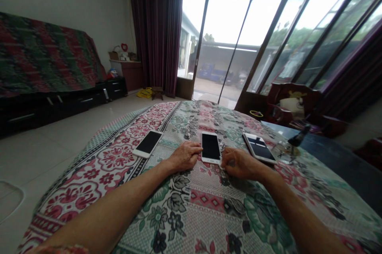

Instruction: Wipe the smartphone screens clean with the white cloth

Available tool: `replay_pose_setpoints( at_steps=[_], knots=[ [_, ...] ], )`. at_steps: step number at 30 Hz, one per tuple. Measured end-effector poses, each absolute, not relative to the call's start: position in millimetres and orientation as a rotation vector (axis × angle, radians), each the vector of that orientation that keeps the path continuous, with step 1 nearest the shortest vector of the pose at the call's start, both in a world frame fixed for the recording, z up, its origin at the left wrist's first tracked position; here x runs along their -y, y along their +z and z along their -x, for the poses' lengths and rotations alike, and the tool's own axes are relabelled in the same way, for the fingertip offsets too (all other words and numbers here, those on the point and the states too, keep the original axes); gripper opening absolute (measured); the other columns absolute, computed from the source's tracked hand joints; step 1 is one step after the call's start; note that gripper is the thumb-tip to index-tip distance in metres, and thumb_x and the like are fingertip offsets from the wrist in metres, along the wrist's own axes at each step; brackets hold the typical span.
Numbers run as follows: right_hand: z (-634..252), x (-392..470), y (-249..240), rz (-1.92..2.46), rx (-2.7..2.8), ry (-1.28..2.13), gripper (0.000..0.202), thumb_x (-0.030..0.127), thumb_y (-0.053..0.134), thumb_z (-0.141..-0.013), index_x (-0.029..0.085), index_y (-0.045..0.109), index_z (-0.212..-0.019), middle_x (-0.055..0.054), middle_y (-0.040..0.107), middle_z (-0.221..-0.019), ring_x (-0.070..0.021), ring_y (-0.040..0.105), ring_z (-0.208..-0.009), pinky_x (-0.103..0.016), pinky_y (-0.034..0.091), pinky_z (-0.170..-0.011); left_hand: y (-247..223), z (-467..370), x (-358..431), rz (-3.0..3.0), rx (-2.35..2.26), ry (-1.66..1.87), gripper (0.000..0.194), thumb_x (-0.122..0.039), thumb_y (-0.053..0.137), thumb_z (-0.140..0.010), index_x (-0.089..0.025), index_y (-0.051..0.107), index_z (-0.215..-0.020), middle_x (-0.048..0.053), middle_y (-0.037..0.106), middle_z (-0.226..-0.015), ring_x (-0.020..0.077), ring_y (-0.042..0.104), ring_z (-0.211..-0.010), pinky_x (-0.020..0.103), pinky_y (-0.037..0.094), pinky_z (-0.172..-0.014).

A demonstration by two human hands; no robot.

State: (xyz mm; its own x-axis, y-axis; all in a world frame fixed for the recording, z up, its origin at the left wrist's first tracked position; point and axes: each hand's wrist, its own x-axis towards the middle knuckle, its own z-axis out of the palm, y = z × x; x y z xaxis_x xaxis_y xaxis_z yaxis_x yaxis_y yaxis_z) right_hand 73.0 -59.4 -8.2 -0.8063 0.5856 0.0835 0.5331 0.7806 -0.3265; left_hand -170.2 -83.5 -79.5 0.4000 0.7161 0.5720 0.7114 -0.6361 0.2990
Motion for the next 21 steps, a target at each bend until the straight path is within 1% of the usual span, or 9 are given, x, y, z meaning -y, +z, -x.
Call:
replay_pose_setpoints(
  at_steps=[3, 7, 12, 15, 18, 21],
  knots=[
    [-75.6, 60.9, -4.0, 0.922, 2.758, 0.463, 0.018, 0.006, 0.056, -0.068, 0.019, 0.069, -0.069, -0.002, 0.062, -0.076, -0.0125, 0.056, -0.068, -0.026, 0.044, -0.067, -80.3, 170.6, 82.6, -2.614, -1.329, 1.074, 0.034, -0.01, 0.051, -0.079, -0.017, 0.068, -0.107, 0.008, 0.068, -0.115, 0.02, 0.06, -0.106, 0.037, 0.045, -0.098],
    [-72.0, 65.0, 2.2, 0.814, 2.686, 0.461, 0.016, 0.009, 0.055, -0.074, 0.019, 0.067, -0.071, -0.002, 0.063, -0.076, -0.0134, 0.058, -0.071, -0.027, 0.045, -0.068, -77.8, 170.3, 83.8, -2.607, -1.326, 1.05, 0.034, -0.01, 0.05, -0.08, -0.016, 0.068, -0.108, 0.009, 0.067, -0.115, 0.0207, 0.06, -0.106, 0.038, 0.045, -0.098],
    [-53.3, 70.4, -8.6, 0.699, 2.576, 0.291, 0.016, 0.016, 0.053, -0.085, 0.022, 0.067, -0.085, -0.005, 0.064, -0.091, -0.0157, 0.059, -0.084, -0.031, 0.046, -0.077, -72.5, 169.2, 87.1, -2.602, -1.332, 1.031, 0.034, -0.01, 0.05, -0.08, -0.016, 0.068, -0.107, 0.008, 0.067, -0.115, 0.0206, 0.06, -0.106, 0.036, 0.045, -0.097],
    [-43.1, 74.9, -20.6, 0.662, 2.622, 0.245, 0.017, 0.02, 0.051, -0.089, 0.023, 0.067, -0.093, -0.006, 0.064, -0.098, -0.0161, 0.058, -0.089, -0.032, 0.046, -0.08, -71.6, 169.3, 87.6, -2.612, -1.343, 1.006, 0.033, -0.011, 0.05, -0.081, -0.017, 0.068, -0.107, 0.008, 0.067, -0.115, 0.0207, 0.06, -0.106, 0.036, 0.044, -0.098],
    [-40.0, 77.1, -26.3, 0.652, 2.674, 0.223, 0.019, 0.018, 0.051, -0.088, 0.023, 0.067, -0.098, -0.005, 0.064, -0.101, -0.0168, 0.057, -0.093, -0.034, 0.045, -0.084, -72.0, 169.7, 87.2, -2.621, -1.335, 0.998, 0.032, -0.011, 0.05, -0.081, -0.016, 0.069, -0.106, 0.009, 0.067, -0.115, 0.021, 0.06, -0.106, 0.037, 0.044, -0.098],
    [-43.1, 74.2, -24.8, 0.706, 2.692, 0.262, 0.018, 0.012, 0.055, -0.082, 0.022, 0.068, -0.089, -0.004, 0.063, -0.097, -0.0169, 0.057, -0.091, -0.033, 0.045, -0.083, -73.0, 169.7, 86.7, -2.622, -1.319, 1.009, 0.032, -0.01, 0.05, -0.081, -0.015, 0.069, -0.105, 0.009, 0.067, -0.113, 0.0211, 0.06, -0.105, 0.037, 0.045, -0.097]
  ],
)
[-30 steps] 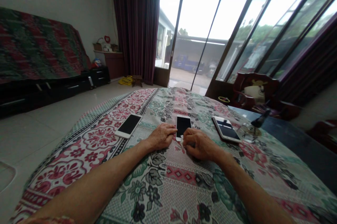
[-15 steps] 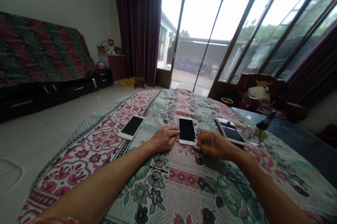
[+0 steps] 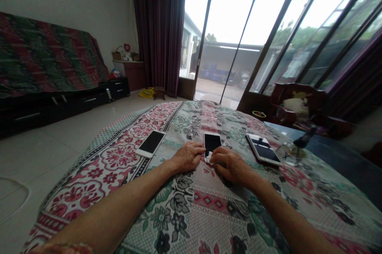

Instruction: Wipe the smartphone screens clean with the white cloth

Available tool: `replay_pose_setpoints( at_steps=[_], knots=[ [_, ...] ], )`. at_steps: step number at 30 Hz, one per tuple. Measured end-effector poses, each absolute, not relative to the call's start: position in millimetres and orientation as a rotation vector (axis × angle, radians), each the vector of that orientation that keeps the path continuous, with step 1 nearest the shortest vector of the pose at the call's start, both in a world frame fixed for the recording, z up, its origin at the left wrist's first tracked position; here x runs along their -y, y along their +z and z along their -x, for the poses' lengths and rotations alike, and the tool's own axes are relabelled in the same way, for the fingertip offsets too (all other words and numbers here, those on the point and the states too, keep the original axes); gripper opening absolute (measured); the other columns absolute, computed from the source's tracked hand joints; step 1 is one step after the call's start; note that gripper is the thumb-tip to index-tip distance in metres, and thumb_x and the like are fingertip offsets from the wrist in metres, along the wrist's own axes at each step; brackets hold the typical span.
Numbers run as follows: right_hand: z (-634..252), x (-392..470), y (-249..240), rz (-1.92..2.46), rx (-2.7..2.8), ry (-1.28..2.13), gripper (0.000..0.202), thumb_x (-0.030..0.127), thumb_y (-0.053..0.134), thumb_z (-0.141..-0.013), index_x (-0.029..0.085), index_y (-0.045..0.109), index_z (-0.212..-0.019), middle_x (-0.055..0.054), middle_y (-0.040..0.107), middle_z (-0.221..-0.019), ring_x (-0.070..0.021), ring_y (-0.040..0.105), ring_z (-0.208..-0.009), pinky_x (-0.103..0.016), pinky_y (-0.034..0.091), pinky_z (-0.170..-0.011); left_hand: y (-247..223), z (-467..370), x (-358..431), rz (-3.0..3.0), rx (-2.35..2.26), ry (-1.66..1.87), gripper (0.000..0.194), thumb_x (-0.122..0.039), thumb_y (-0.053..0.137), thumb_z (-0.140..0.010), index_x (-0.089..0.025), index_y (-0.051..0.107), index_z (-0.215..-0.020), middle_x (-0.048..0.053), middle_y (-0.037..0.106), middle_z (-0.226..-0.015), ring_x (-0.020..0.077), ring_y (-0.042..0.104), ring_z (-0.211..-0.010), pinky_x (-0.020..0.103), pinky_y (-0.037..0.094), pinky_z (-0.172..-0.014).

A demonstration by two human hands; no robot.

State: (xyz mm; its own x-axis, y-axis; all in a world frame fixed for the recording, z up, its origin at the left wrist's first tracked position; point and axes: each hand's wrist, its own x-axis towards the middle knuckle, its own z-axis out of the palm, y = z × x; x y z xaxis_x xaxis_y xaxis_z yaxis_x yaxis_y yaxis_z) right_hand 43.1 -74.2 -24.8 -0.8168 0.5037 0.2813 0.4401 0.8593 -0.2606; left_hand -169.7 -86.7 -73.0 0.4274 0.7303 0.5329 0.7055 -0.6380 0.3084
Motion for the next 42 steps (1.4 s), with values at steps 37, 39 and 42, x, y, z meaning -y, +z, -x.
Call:
replay_pose_setpoints(
  at_steps=[37, 39, 42],
  knots=[
    [-40.8, 74.7, -33.7, 0.983, 2.553, -0.045, 0.025, 0.011, 0.045, -0.087, 0.02, 0.067, -0.097, -0.008, 0.065, -0.098, -0.0204, 0.056, -0.091, -0.034, 0.043, -0.084, -77.1, 169.0, 84.7, -2.585, -1.334, 1.084, 0.035, -0.01, 0.052, -0.078, -0.019, 0.068, -0.107, 0.007, 0.067, -0.115, 0.0207, 0.06, -0.107, 0.039, 0.046, -0.098],
    [-32.0, 84.1, -34.2, 0.904, 2.583, -0.023, 0.025, 0.01, 0.045, -0.086, 0.02, 0.064, -0.1, -0.007, 0.065, -0.101, -0.02, 0.054, -0.095, -0.033, 0.041, -0.086, -76.5, 168.9, 85.5, -2.58, -1.335, 1.081, 0.035, -0.01, 0.052, -0.078, -0.02, 0.069, -0.107, 0.007, 0.068, -0.113, 0.0208, 0.061, -0.105, 0.038, 0.046, -0.097],
    [-27.4, 86.8, -34.5, 0.881, 2.615, 0.003, 0.025, 0.01, 0.047, -0.085, 0.02, 0.064, -0.1, -0.007, 0.065, -0.102, -0.0195, 0.054, -0.096, -0.032, 0.04, -0.087, -75.6, 169.3, 86.3, -2.585, -1.305, 1.085, 0.032, -0.012, 0.051, -0.081, -0.021, 0.069, -0.106, 0.006, 0.067, -0.114, 0.0207, 0.061, -0.105, 0.038, 0.046, -0.098]
  ],
)
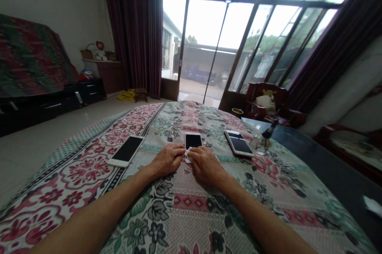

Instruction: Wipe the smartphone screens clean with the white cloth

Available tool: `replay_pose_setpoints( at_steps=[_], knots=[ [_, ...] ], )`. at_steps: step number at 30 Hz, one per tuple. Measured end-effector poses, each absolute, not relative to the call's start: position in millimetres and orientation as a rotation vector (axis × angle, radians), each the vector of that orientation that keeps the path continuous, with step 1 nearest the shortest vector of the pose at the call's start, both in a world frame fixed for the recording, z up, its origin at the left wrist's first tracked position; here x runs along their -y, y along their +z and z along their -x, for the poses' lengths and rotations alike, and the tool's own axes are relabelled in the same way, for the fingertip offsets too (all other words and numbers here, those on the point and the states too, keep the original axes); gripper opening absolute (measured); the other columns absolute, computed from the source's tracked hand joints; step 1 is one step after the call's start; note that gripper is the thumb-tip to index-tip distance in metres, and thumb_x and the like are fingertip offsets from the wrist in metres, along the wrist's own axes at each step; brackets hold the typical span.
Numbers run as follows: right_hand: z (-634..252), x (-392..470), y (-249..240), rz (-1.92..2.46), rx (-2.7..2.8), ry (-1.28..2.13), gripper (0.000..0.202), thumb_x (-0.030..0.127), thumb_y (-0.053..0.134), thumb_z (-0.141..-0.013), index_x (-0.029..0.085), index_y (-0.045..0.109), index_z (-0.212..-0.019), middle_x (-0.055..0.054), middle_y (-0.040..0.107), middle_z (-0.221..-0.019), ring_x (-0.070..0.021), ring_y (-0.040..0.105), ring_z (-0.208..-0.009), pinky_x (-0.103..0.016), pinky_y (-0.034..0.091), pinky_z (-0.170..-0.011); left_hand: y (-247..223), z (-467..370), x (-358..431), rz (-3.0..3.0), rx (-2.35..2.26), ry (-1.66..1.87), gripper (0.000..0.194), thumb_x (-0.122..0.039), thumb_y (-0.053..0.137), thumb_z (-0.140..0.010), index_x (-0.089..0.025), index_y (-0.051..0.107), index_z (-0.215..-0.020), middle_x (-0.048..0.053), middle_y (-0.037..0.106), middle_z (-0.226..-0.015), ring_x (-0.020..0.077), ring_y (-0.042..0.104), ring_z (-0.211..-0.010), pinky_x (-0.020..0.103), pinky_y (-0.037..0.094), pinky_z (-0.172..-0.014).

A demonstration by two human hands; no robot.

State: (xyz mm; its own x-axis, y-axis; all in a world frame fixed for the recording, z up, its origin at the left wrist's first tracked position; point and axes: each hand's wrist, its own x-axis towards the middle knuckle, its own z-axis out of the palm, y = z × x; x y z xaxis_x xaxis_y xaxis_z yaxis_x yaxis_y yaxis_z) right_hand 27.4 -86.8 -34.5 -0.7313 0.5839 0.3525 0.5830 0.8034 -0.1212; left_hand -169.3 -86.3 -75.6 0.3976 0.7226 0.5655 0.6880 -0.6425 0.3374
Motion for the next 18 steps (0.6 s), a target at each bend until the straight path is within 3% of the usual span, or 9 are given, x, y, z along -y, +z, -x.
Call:
replay_pose_setpoints(
  at_steps=[12, 18],
  knots=[
    [-49.5, 69.1, -36.2, 1.162, 2.491, -0.053, 0.034, 0.006, 0.046, -0.082, 0.018, 0.063, -0.109, -0.009, 0.064, -0.111, -0.0201, 0.055, -0.101, -0.033, 0.04, -0.093, -80.4, 171.2, 83.5, -2.595, -1.323, 1.083, 0.032, -0.013, 0.051, -0.082, -0.016, 0.067, -0.109, 0.009, 0.066, -0.117, 0.021, 0.06, -0.108, 0.039, 0.045, -0.099],
    [-41.9, 73.7, -42.1, 1.258, 2.414, -0.052, 0.035, 0.009, 0.045, -0.084, 0.019, 0.061, -0.114, -0.009, 0.061, -0.114, -0.0201, 0.053, -0.106, -0.031, 0.038, -0.094, -77.9, 169.0, 88.5, -2.526, -1.458, 1.006, 0.041, -0.037, 0.056, -0.084, -0.019, 0.058, -0.121, 0.011, 0.06, -0.125, 0.0257, 0.055, -0.116, 0.043, 0.043, -0.101]
  ],
)
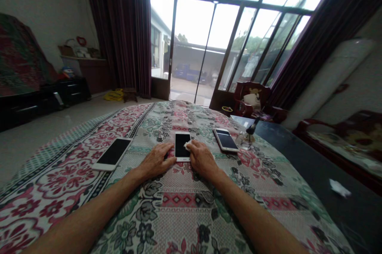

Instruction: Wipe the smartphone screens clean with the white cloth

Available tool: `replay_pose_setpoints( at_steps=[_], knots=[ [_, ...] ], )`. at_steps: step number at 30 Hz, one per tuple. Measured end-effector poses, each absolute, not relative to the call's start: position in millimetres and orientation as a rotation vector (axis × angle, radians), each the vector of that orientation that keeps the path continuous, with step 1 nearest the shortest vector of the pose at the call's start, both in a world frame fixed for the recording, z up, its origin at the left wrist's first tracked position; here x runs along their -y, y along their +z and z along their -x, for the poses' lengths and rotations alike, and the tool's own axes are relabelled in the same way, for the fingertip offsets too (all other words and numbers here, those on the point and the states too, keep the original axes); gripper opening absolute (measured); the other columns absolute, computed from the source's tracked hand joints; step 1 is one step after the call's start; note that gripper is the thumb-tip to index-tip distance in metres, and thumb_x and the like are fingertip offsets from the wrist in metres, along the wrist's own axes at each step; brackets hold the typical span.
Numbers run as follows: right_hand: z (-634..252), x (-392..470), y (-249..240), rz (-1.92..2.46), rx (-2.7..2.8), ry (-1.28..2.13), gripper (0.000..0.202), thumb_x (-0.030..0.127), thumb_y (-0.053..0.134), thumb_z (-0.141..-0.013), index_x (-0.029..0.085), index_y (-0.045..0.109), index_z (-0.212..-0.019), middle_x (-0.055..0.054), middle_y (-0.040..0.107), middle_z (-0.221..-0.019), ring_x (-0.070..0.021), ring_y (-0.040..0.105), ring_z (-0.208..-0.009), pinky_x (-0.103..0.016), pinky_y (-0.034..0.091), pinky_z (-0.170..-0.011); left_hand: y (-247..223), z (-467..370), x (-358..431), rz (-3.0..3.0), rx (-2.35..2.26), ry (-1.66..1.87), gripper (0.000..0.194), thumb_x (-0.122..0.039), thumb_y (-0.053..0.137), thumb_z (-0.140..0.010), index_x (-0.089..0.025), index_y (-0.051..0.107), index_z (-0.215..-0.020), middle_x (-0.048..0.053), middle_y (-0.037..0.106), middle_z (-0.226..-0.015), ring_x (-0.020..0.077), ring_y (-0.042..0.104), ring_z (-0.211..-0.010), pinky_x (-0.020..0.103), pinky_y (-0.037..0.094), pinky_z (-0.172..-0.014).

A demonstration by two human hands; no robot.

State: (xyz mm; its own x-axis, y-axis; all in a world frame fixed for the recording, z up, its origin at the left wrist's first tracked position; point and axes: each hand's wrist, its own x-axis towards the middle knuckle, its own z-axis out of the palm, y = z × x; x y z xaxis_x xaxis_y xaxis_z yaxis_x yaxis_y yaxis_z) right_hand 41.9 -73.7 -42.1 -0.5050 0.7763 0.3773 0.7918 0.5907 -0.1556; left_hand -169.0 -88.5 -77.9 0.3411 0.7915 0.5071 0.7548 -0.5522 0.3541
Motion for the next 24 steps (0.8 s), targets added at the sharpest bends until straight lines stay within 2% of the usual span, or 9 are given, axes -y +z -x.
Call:
replay_pose_setpoints(
  at_steps=[3, 5, 11, 16, 24],
  knots=[
    [-42.8, 72.1, -45.3, 1.315, 2.381, -0.042, 0.035, 0.01, 0.044, -0.085, 0.018, 0.061, -0.115, -0.009, 0.062, -0.111, -0.0198, 0.053, -0.105, -0.03, 0.038, -0.094, -78.5, 168.4, 90.3, -2.524, -1.537, 0.91, 0.054, -0.05, 0.056, -0.083, -0.015, 0.056, -0.125, 0.015, 0.05, -0.136, 0.0297, 0.048, -0.125, 0.044, 0.039, -0.105],
    [-43.7, 71.7, -47.1, 1.309, 2.367, -0.044, 0.035, 0.01, 0.044, -0.085, 0.019, 0.061, -0.114, -0.009, 0.063, -0.11, -0.0198, 0.054, -0.104, -0.03, 0.038, -0.094, -78.3, 168.3, 90.9, -2.545, -1.543, 0.861, 0.057, -0.053, 0.054, -0.084, -0.013, 0.055, -0.125, 0.016, 0.048, -0.138, 0.0299, 0.046, -0.126, 0.043, 0.036, -0.107],
    [-45.6, 69.7, -54.9, 1.245, 2.301, -0.053, 0.034, 0.01, 0.045, -0.084, 0.019, 0.062, -0.113, -0.007, 0.064, -0.112, -0.0197, 0.054, -0.104, -0.03, 0.038, -0.095, -68.1, 163.3, 89.7, -2.557, -1.551, 0.735, 0.048, -0.055, 0.051, -0.083, -0.022, 0.057, -0.118, 0.008, 0.056, -0.129, 0.0281, 0.049, -0.12, 0.043, 0.036, -0.104],
    [-46.5, 64.7, -60.7, 1.181, 2.234, -0.013, 0.033, 0.009, 0.044, -0.084, 0.018, 0.064, -0.108, -0.006, 0.066, -0.111, -0.0187, 0.056, -0.103, -0.029, 0.038, -0.097, -59.2, 151.4, 82.4, -2.421, -1.734, 0.559, 0.059, -0.068, 0.057, -0.07, -0.021, 0.058, -0.106, 0.008, 0.058, -0.117, 0.0297, 0.051, -0.11, 0.042, 0.039, -0.096],
    [-47.0, 61.3, -65.2, 1.118, 2.161, 0.021, 0.031, 0.007, 0.045, -0.083, 0.017, 0.067, -0.102, -0.006, 0.068, -0.106, -0.0191, 0.058, -0.101, -0.03, 0.04, -0.095, -62.6, 138.9, 84.6, -2.328, -1.932, 0.615, 0.07, -0.071, 0.055, -0.068, -0.02, 0.055, -0.116, 0.009, 0.052, -0.127, 0.0318, 0.047, -0.114, 0.042, 0.037, -0.096]
  ],
)
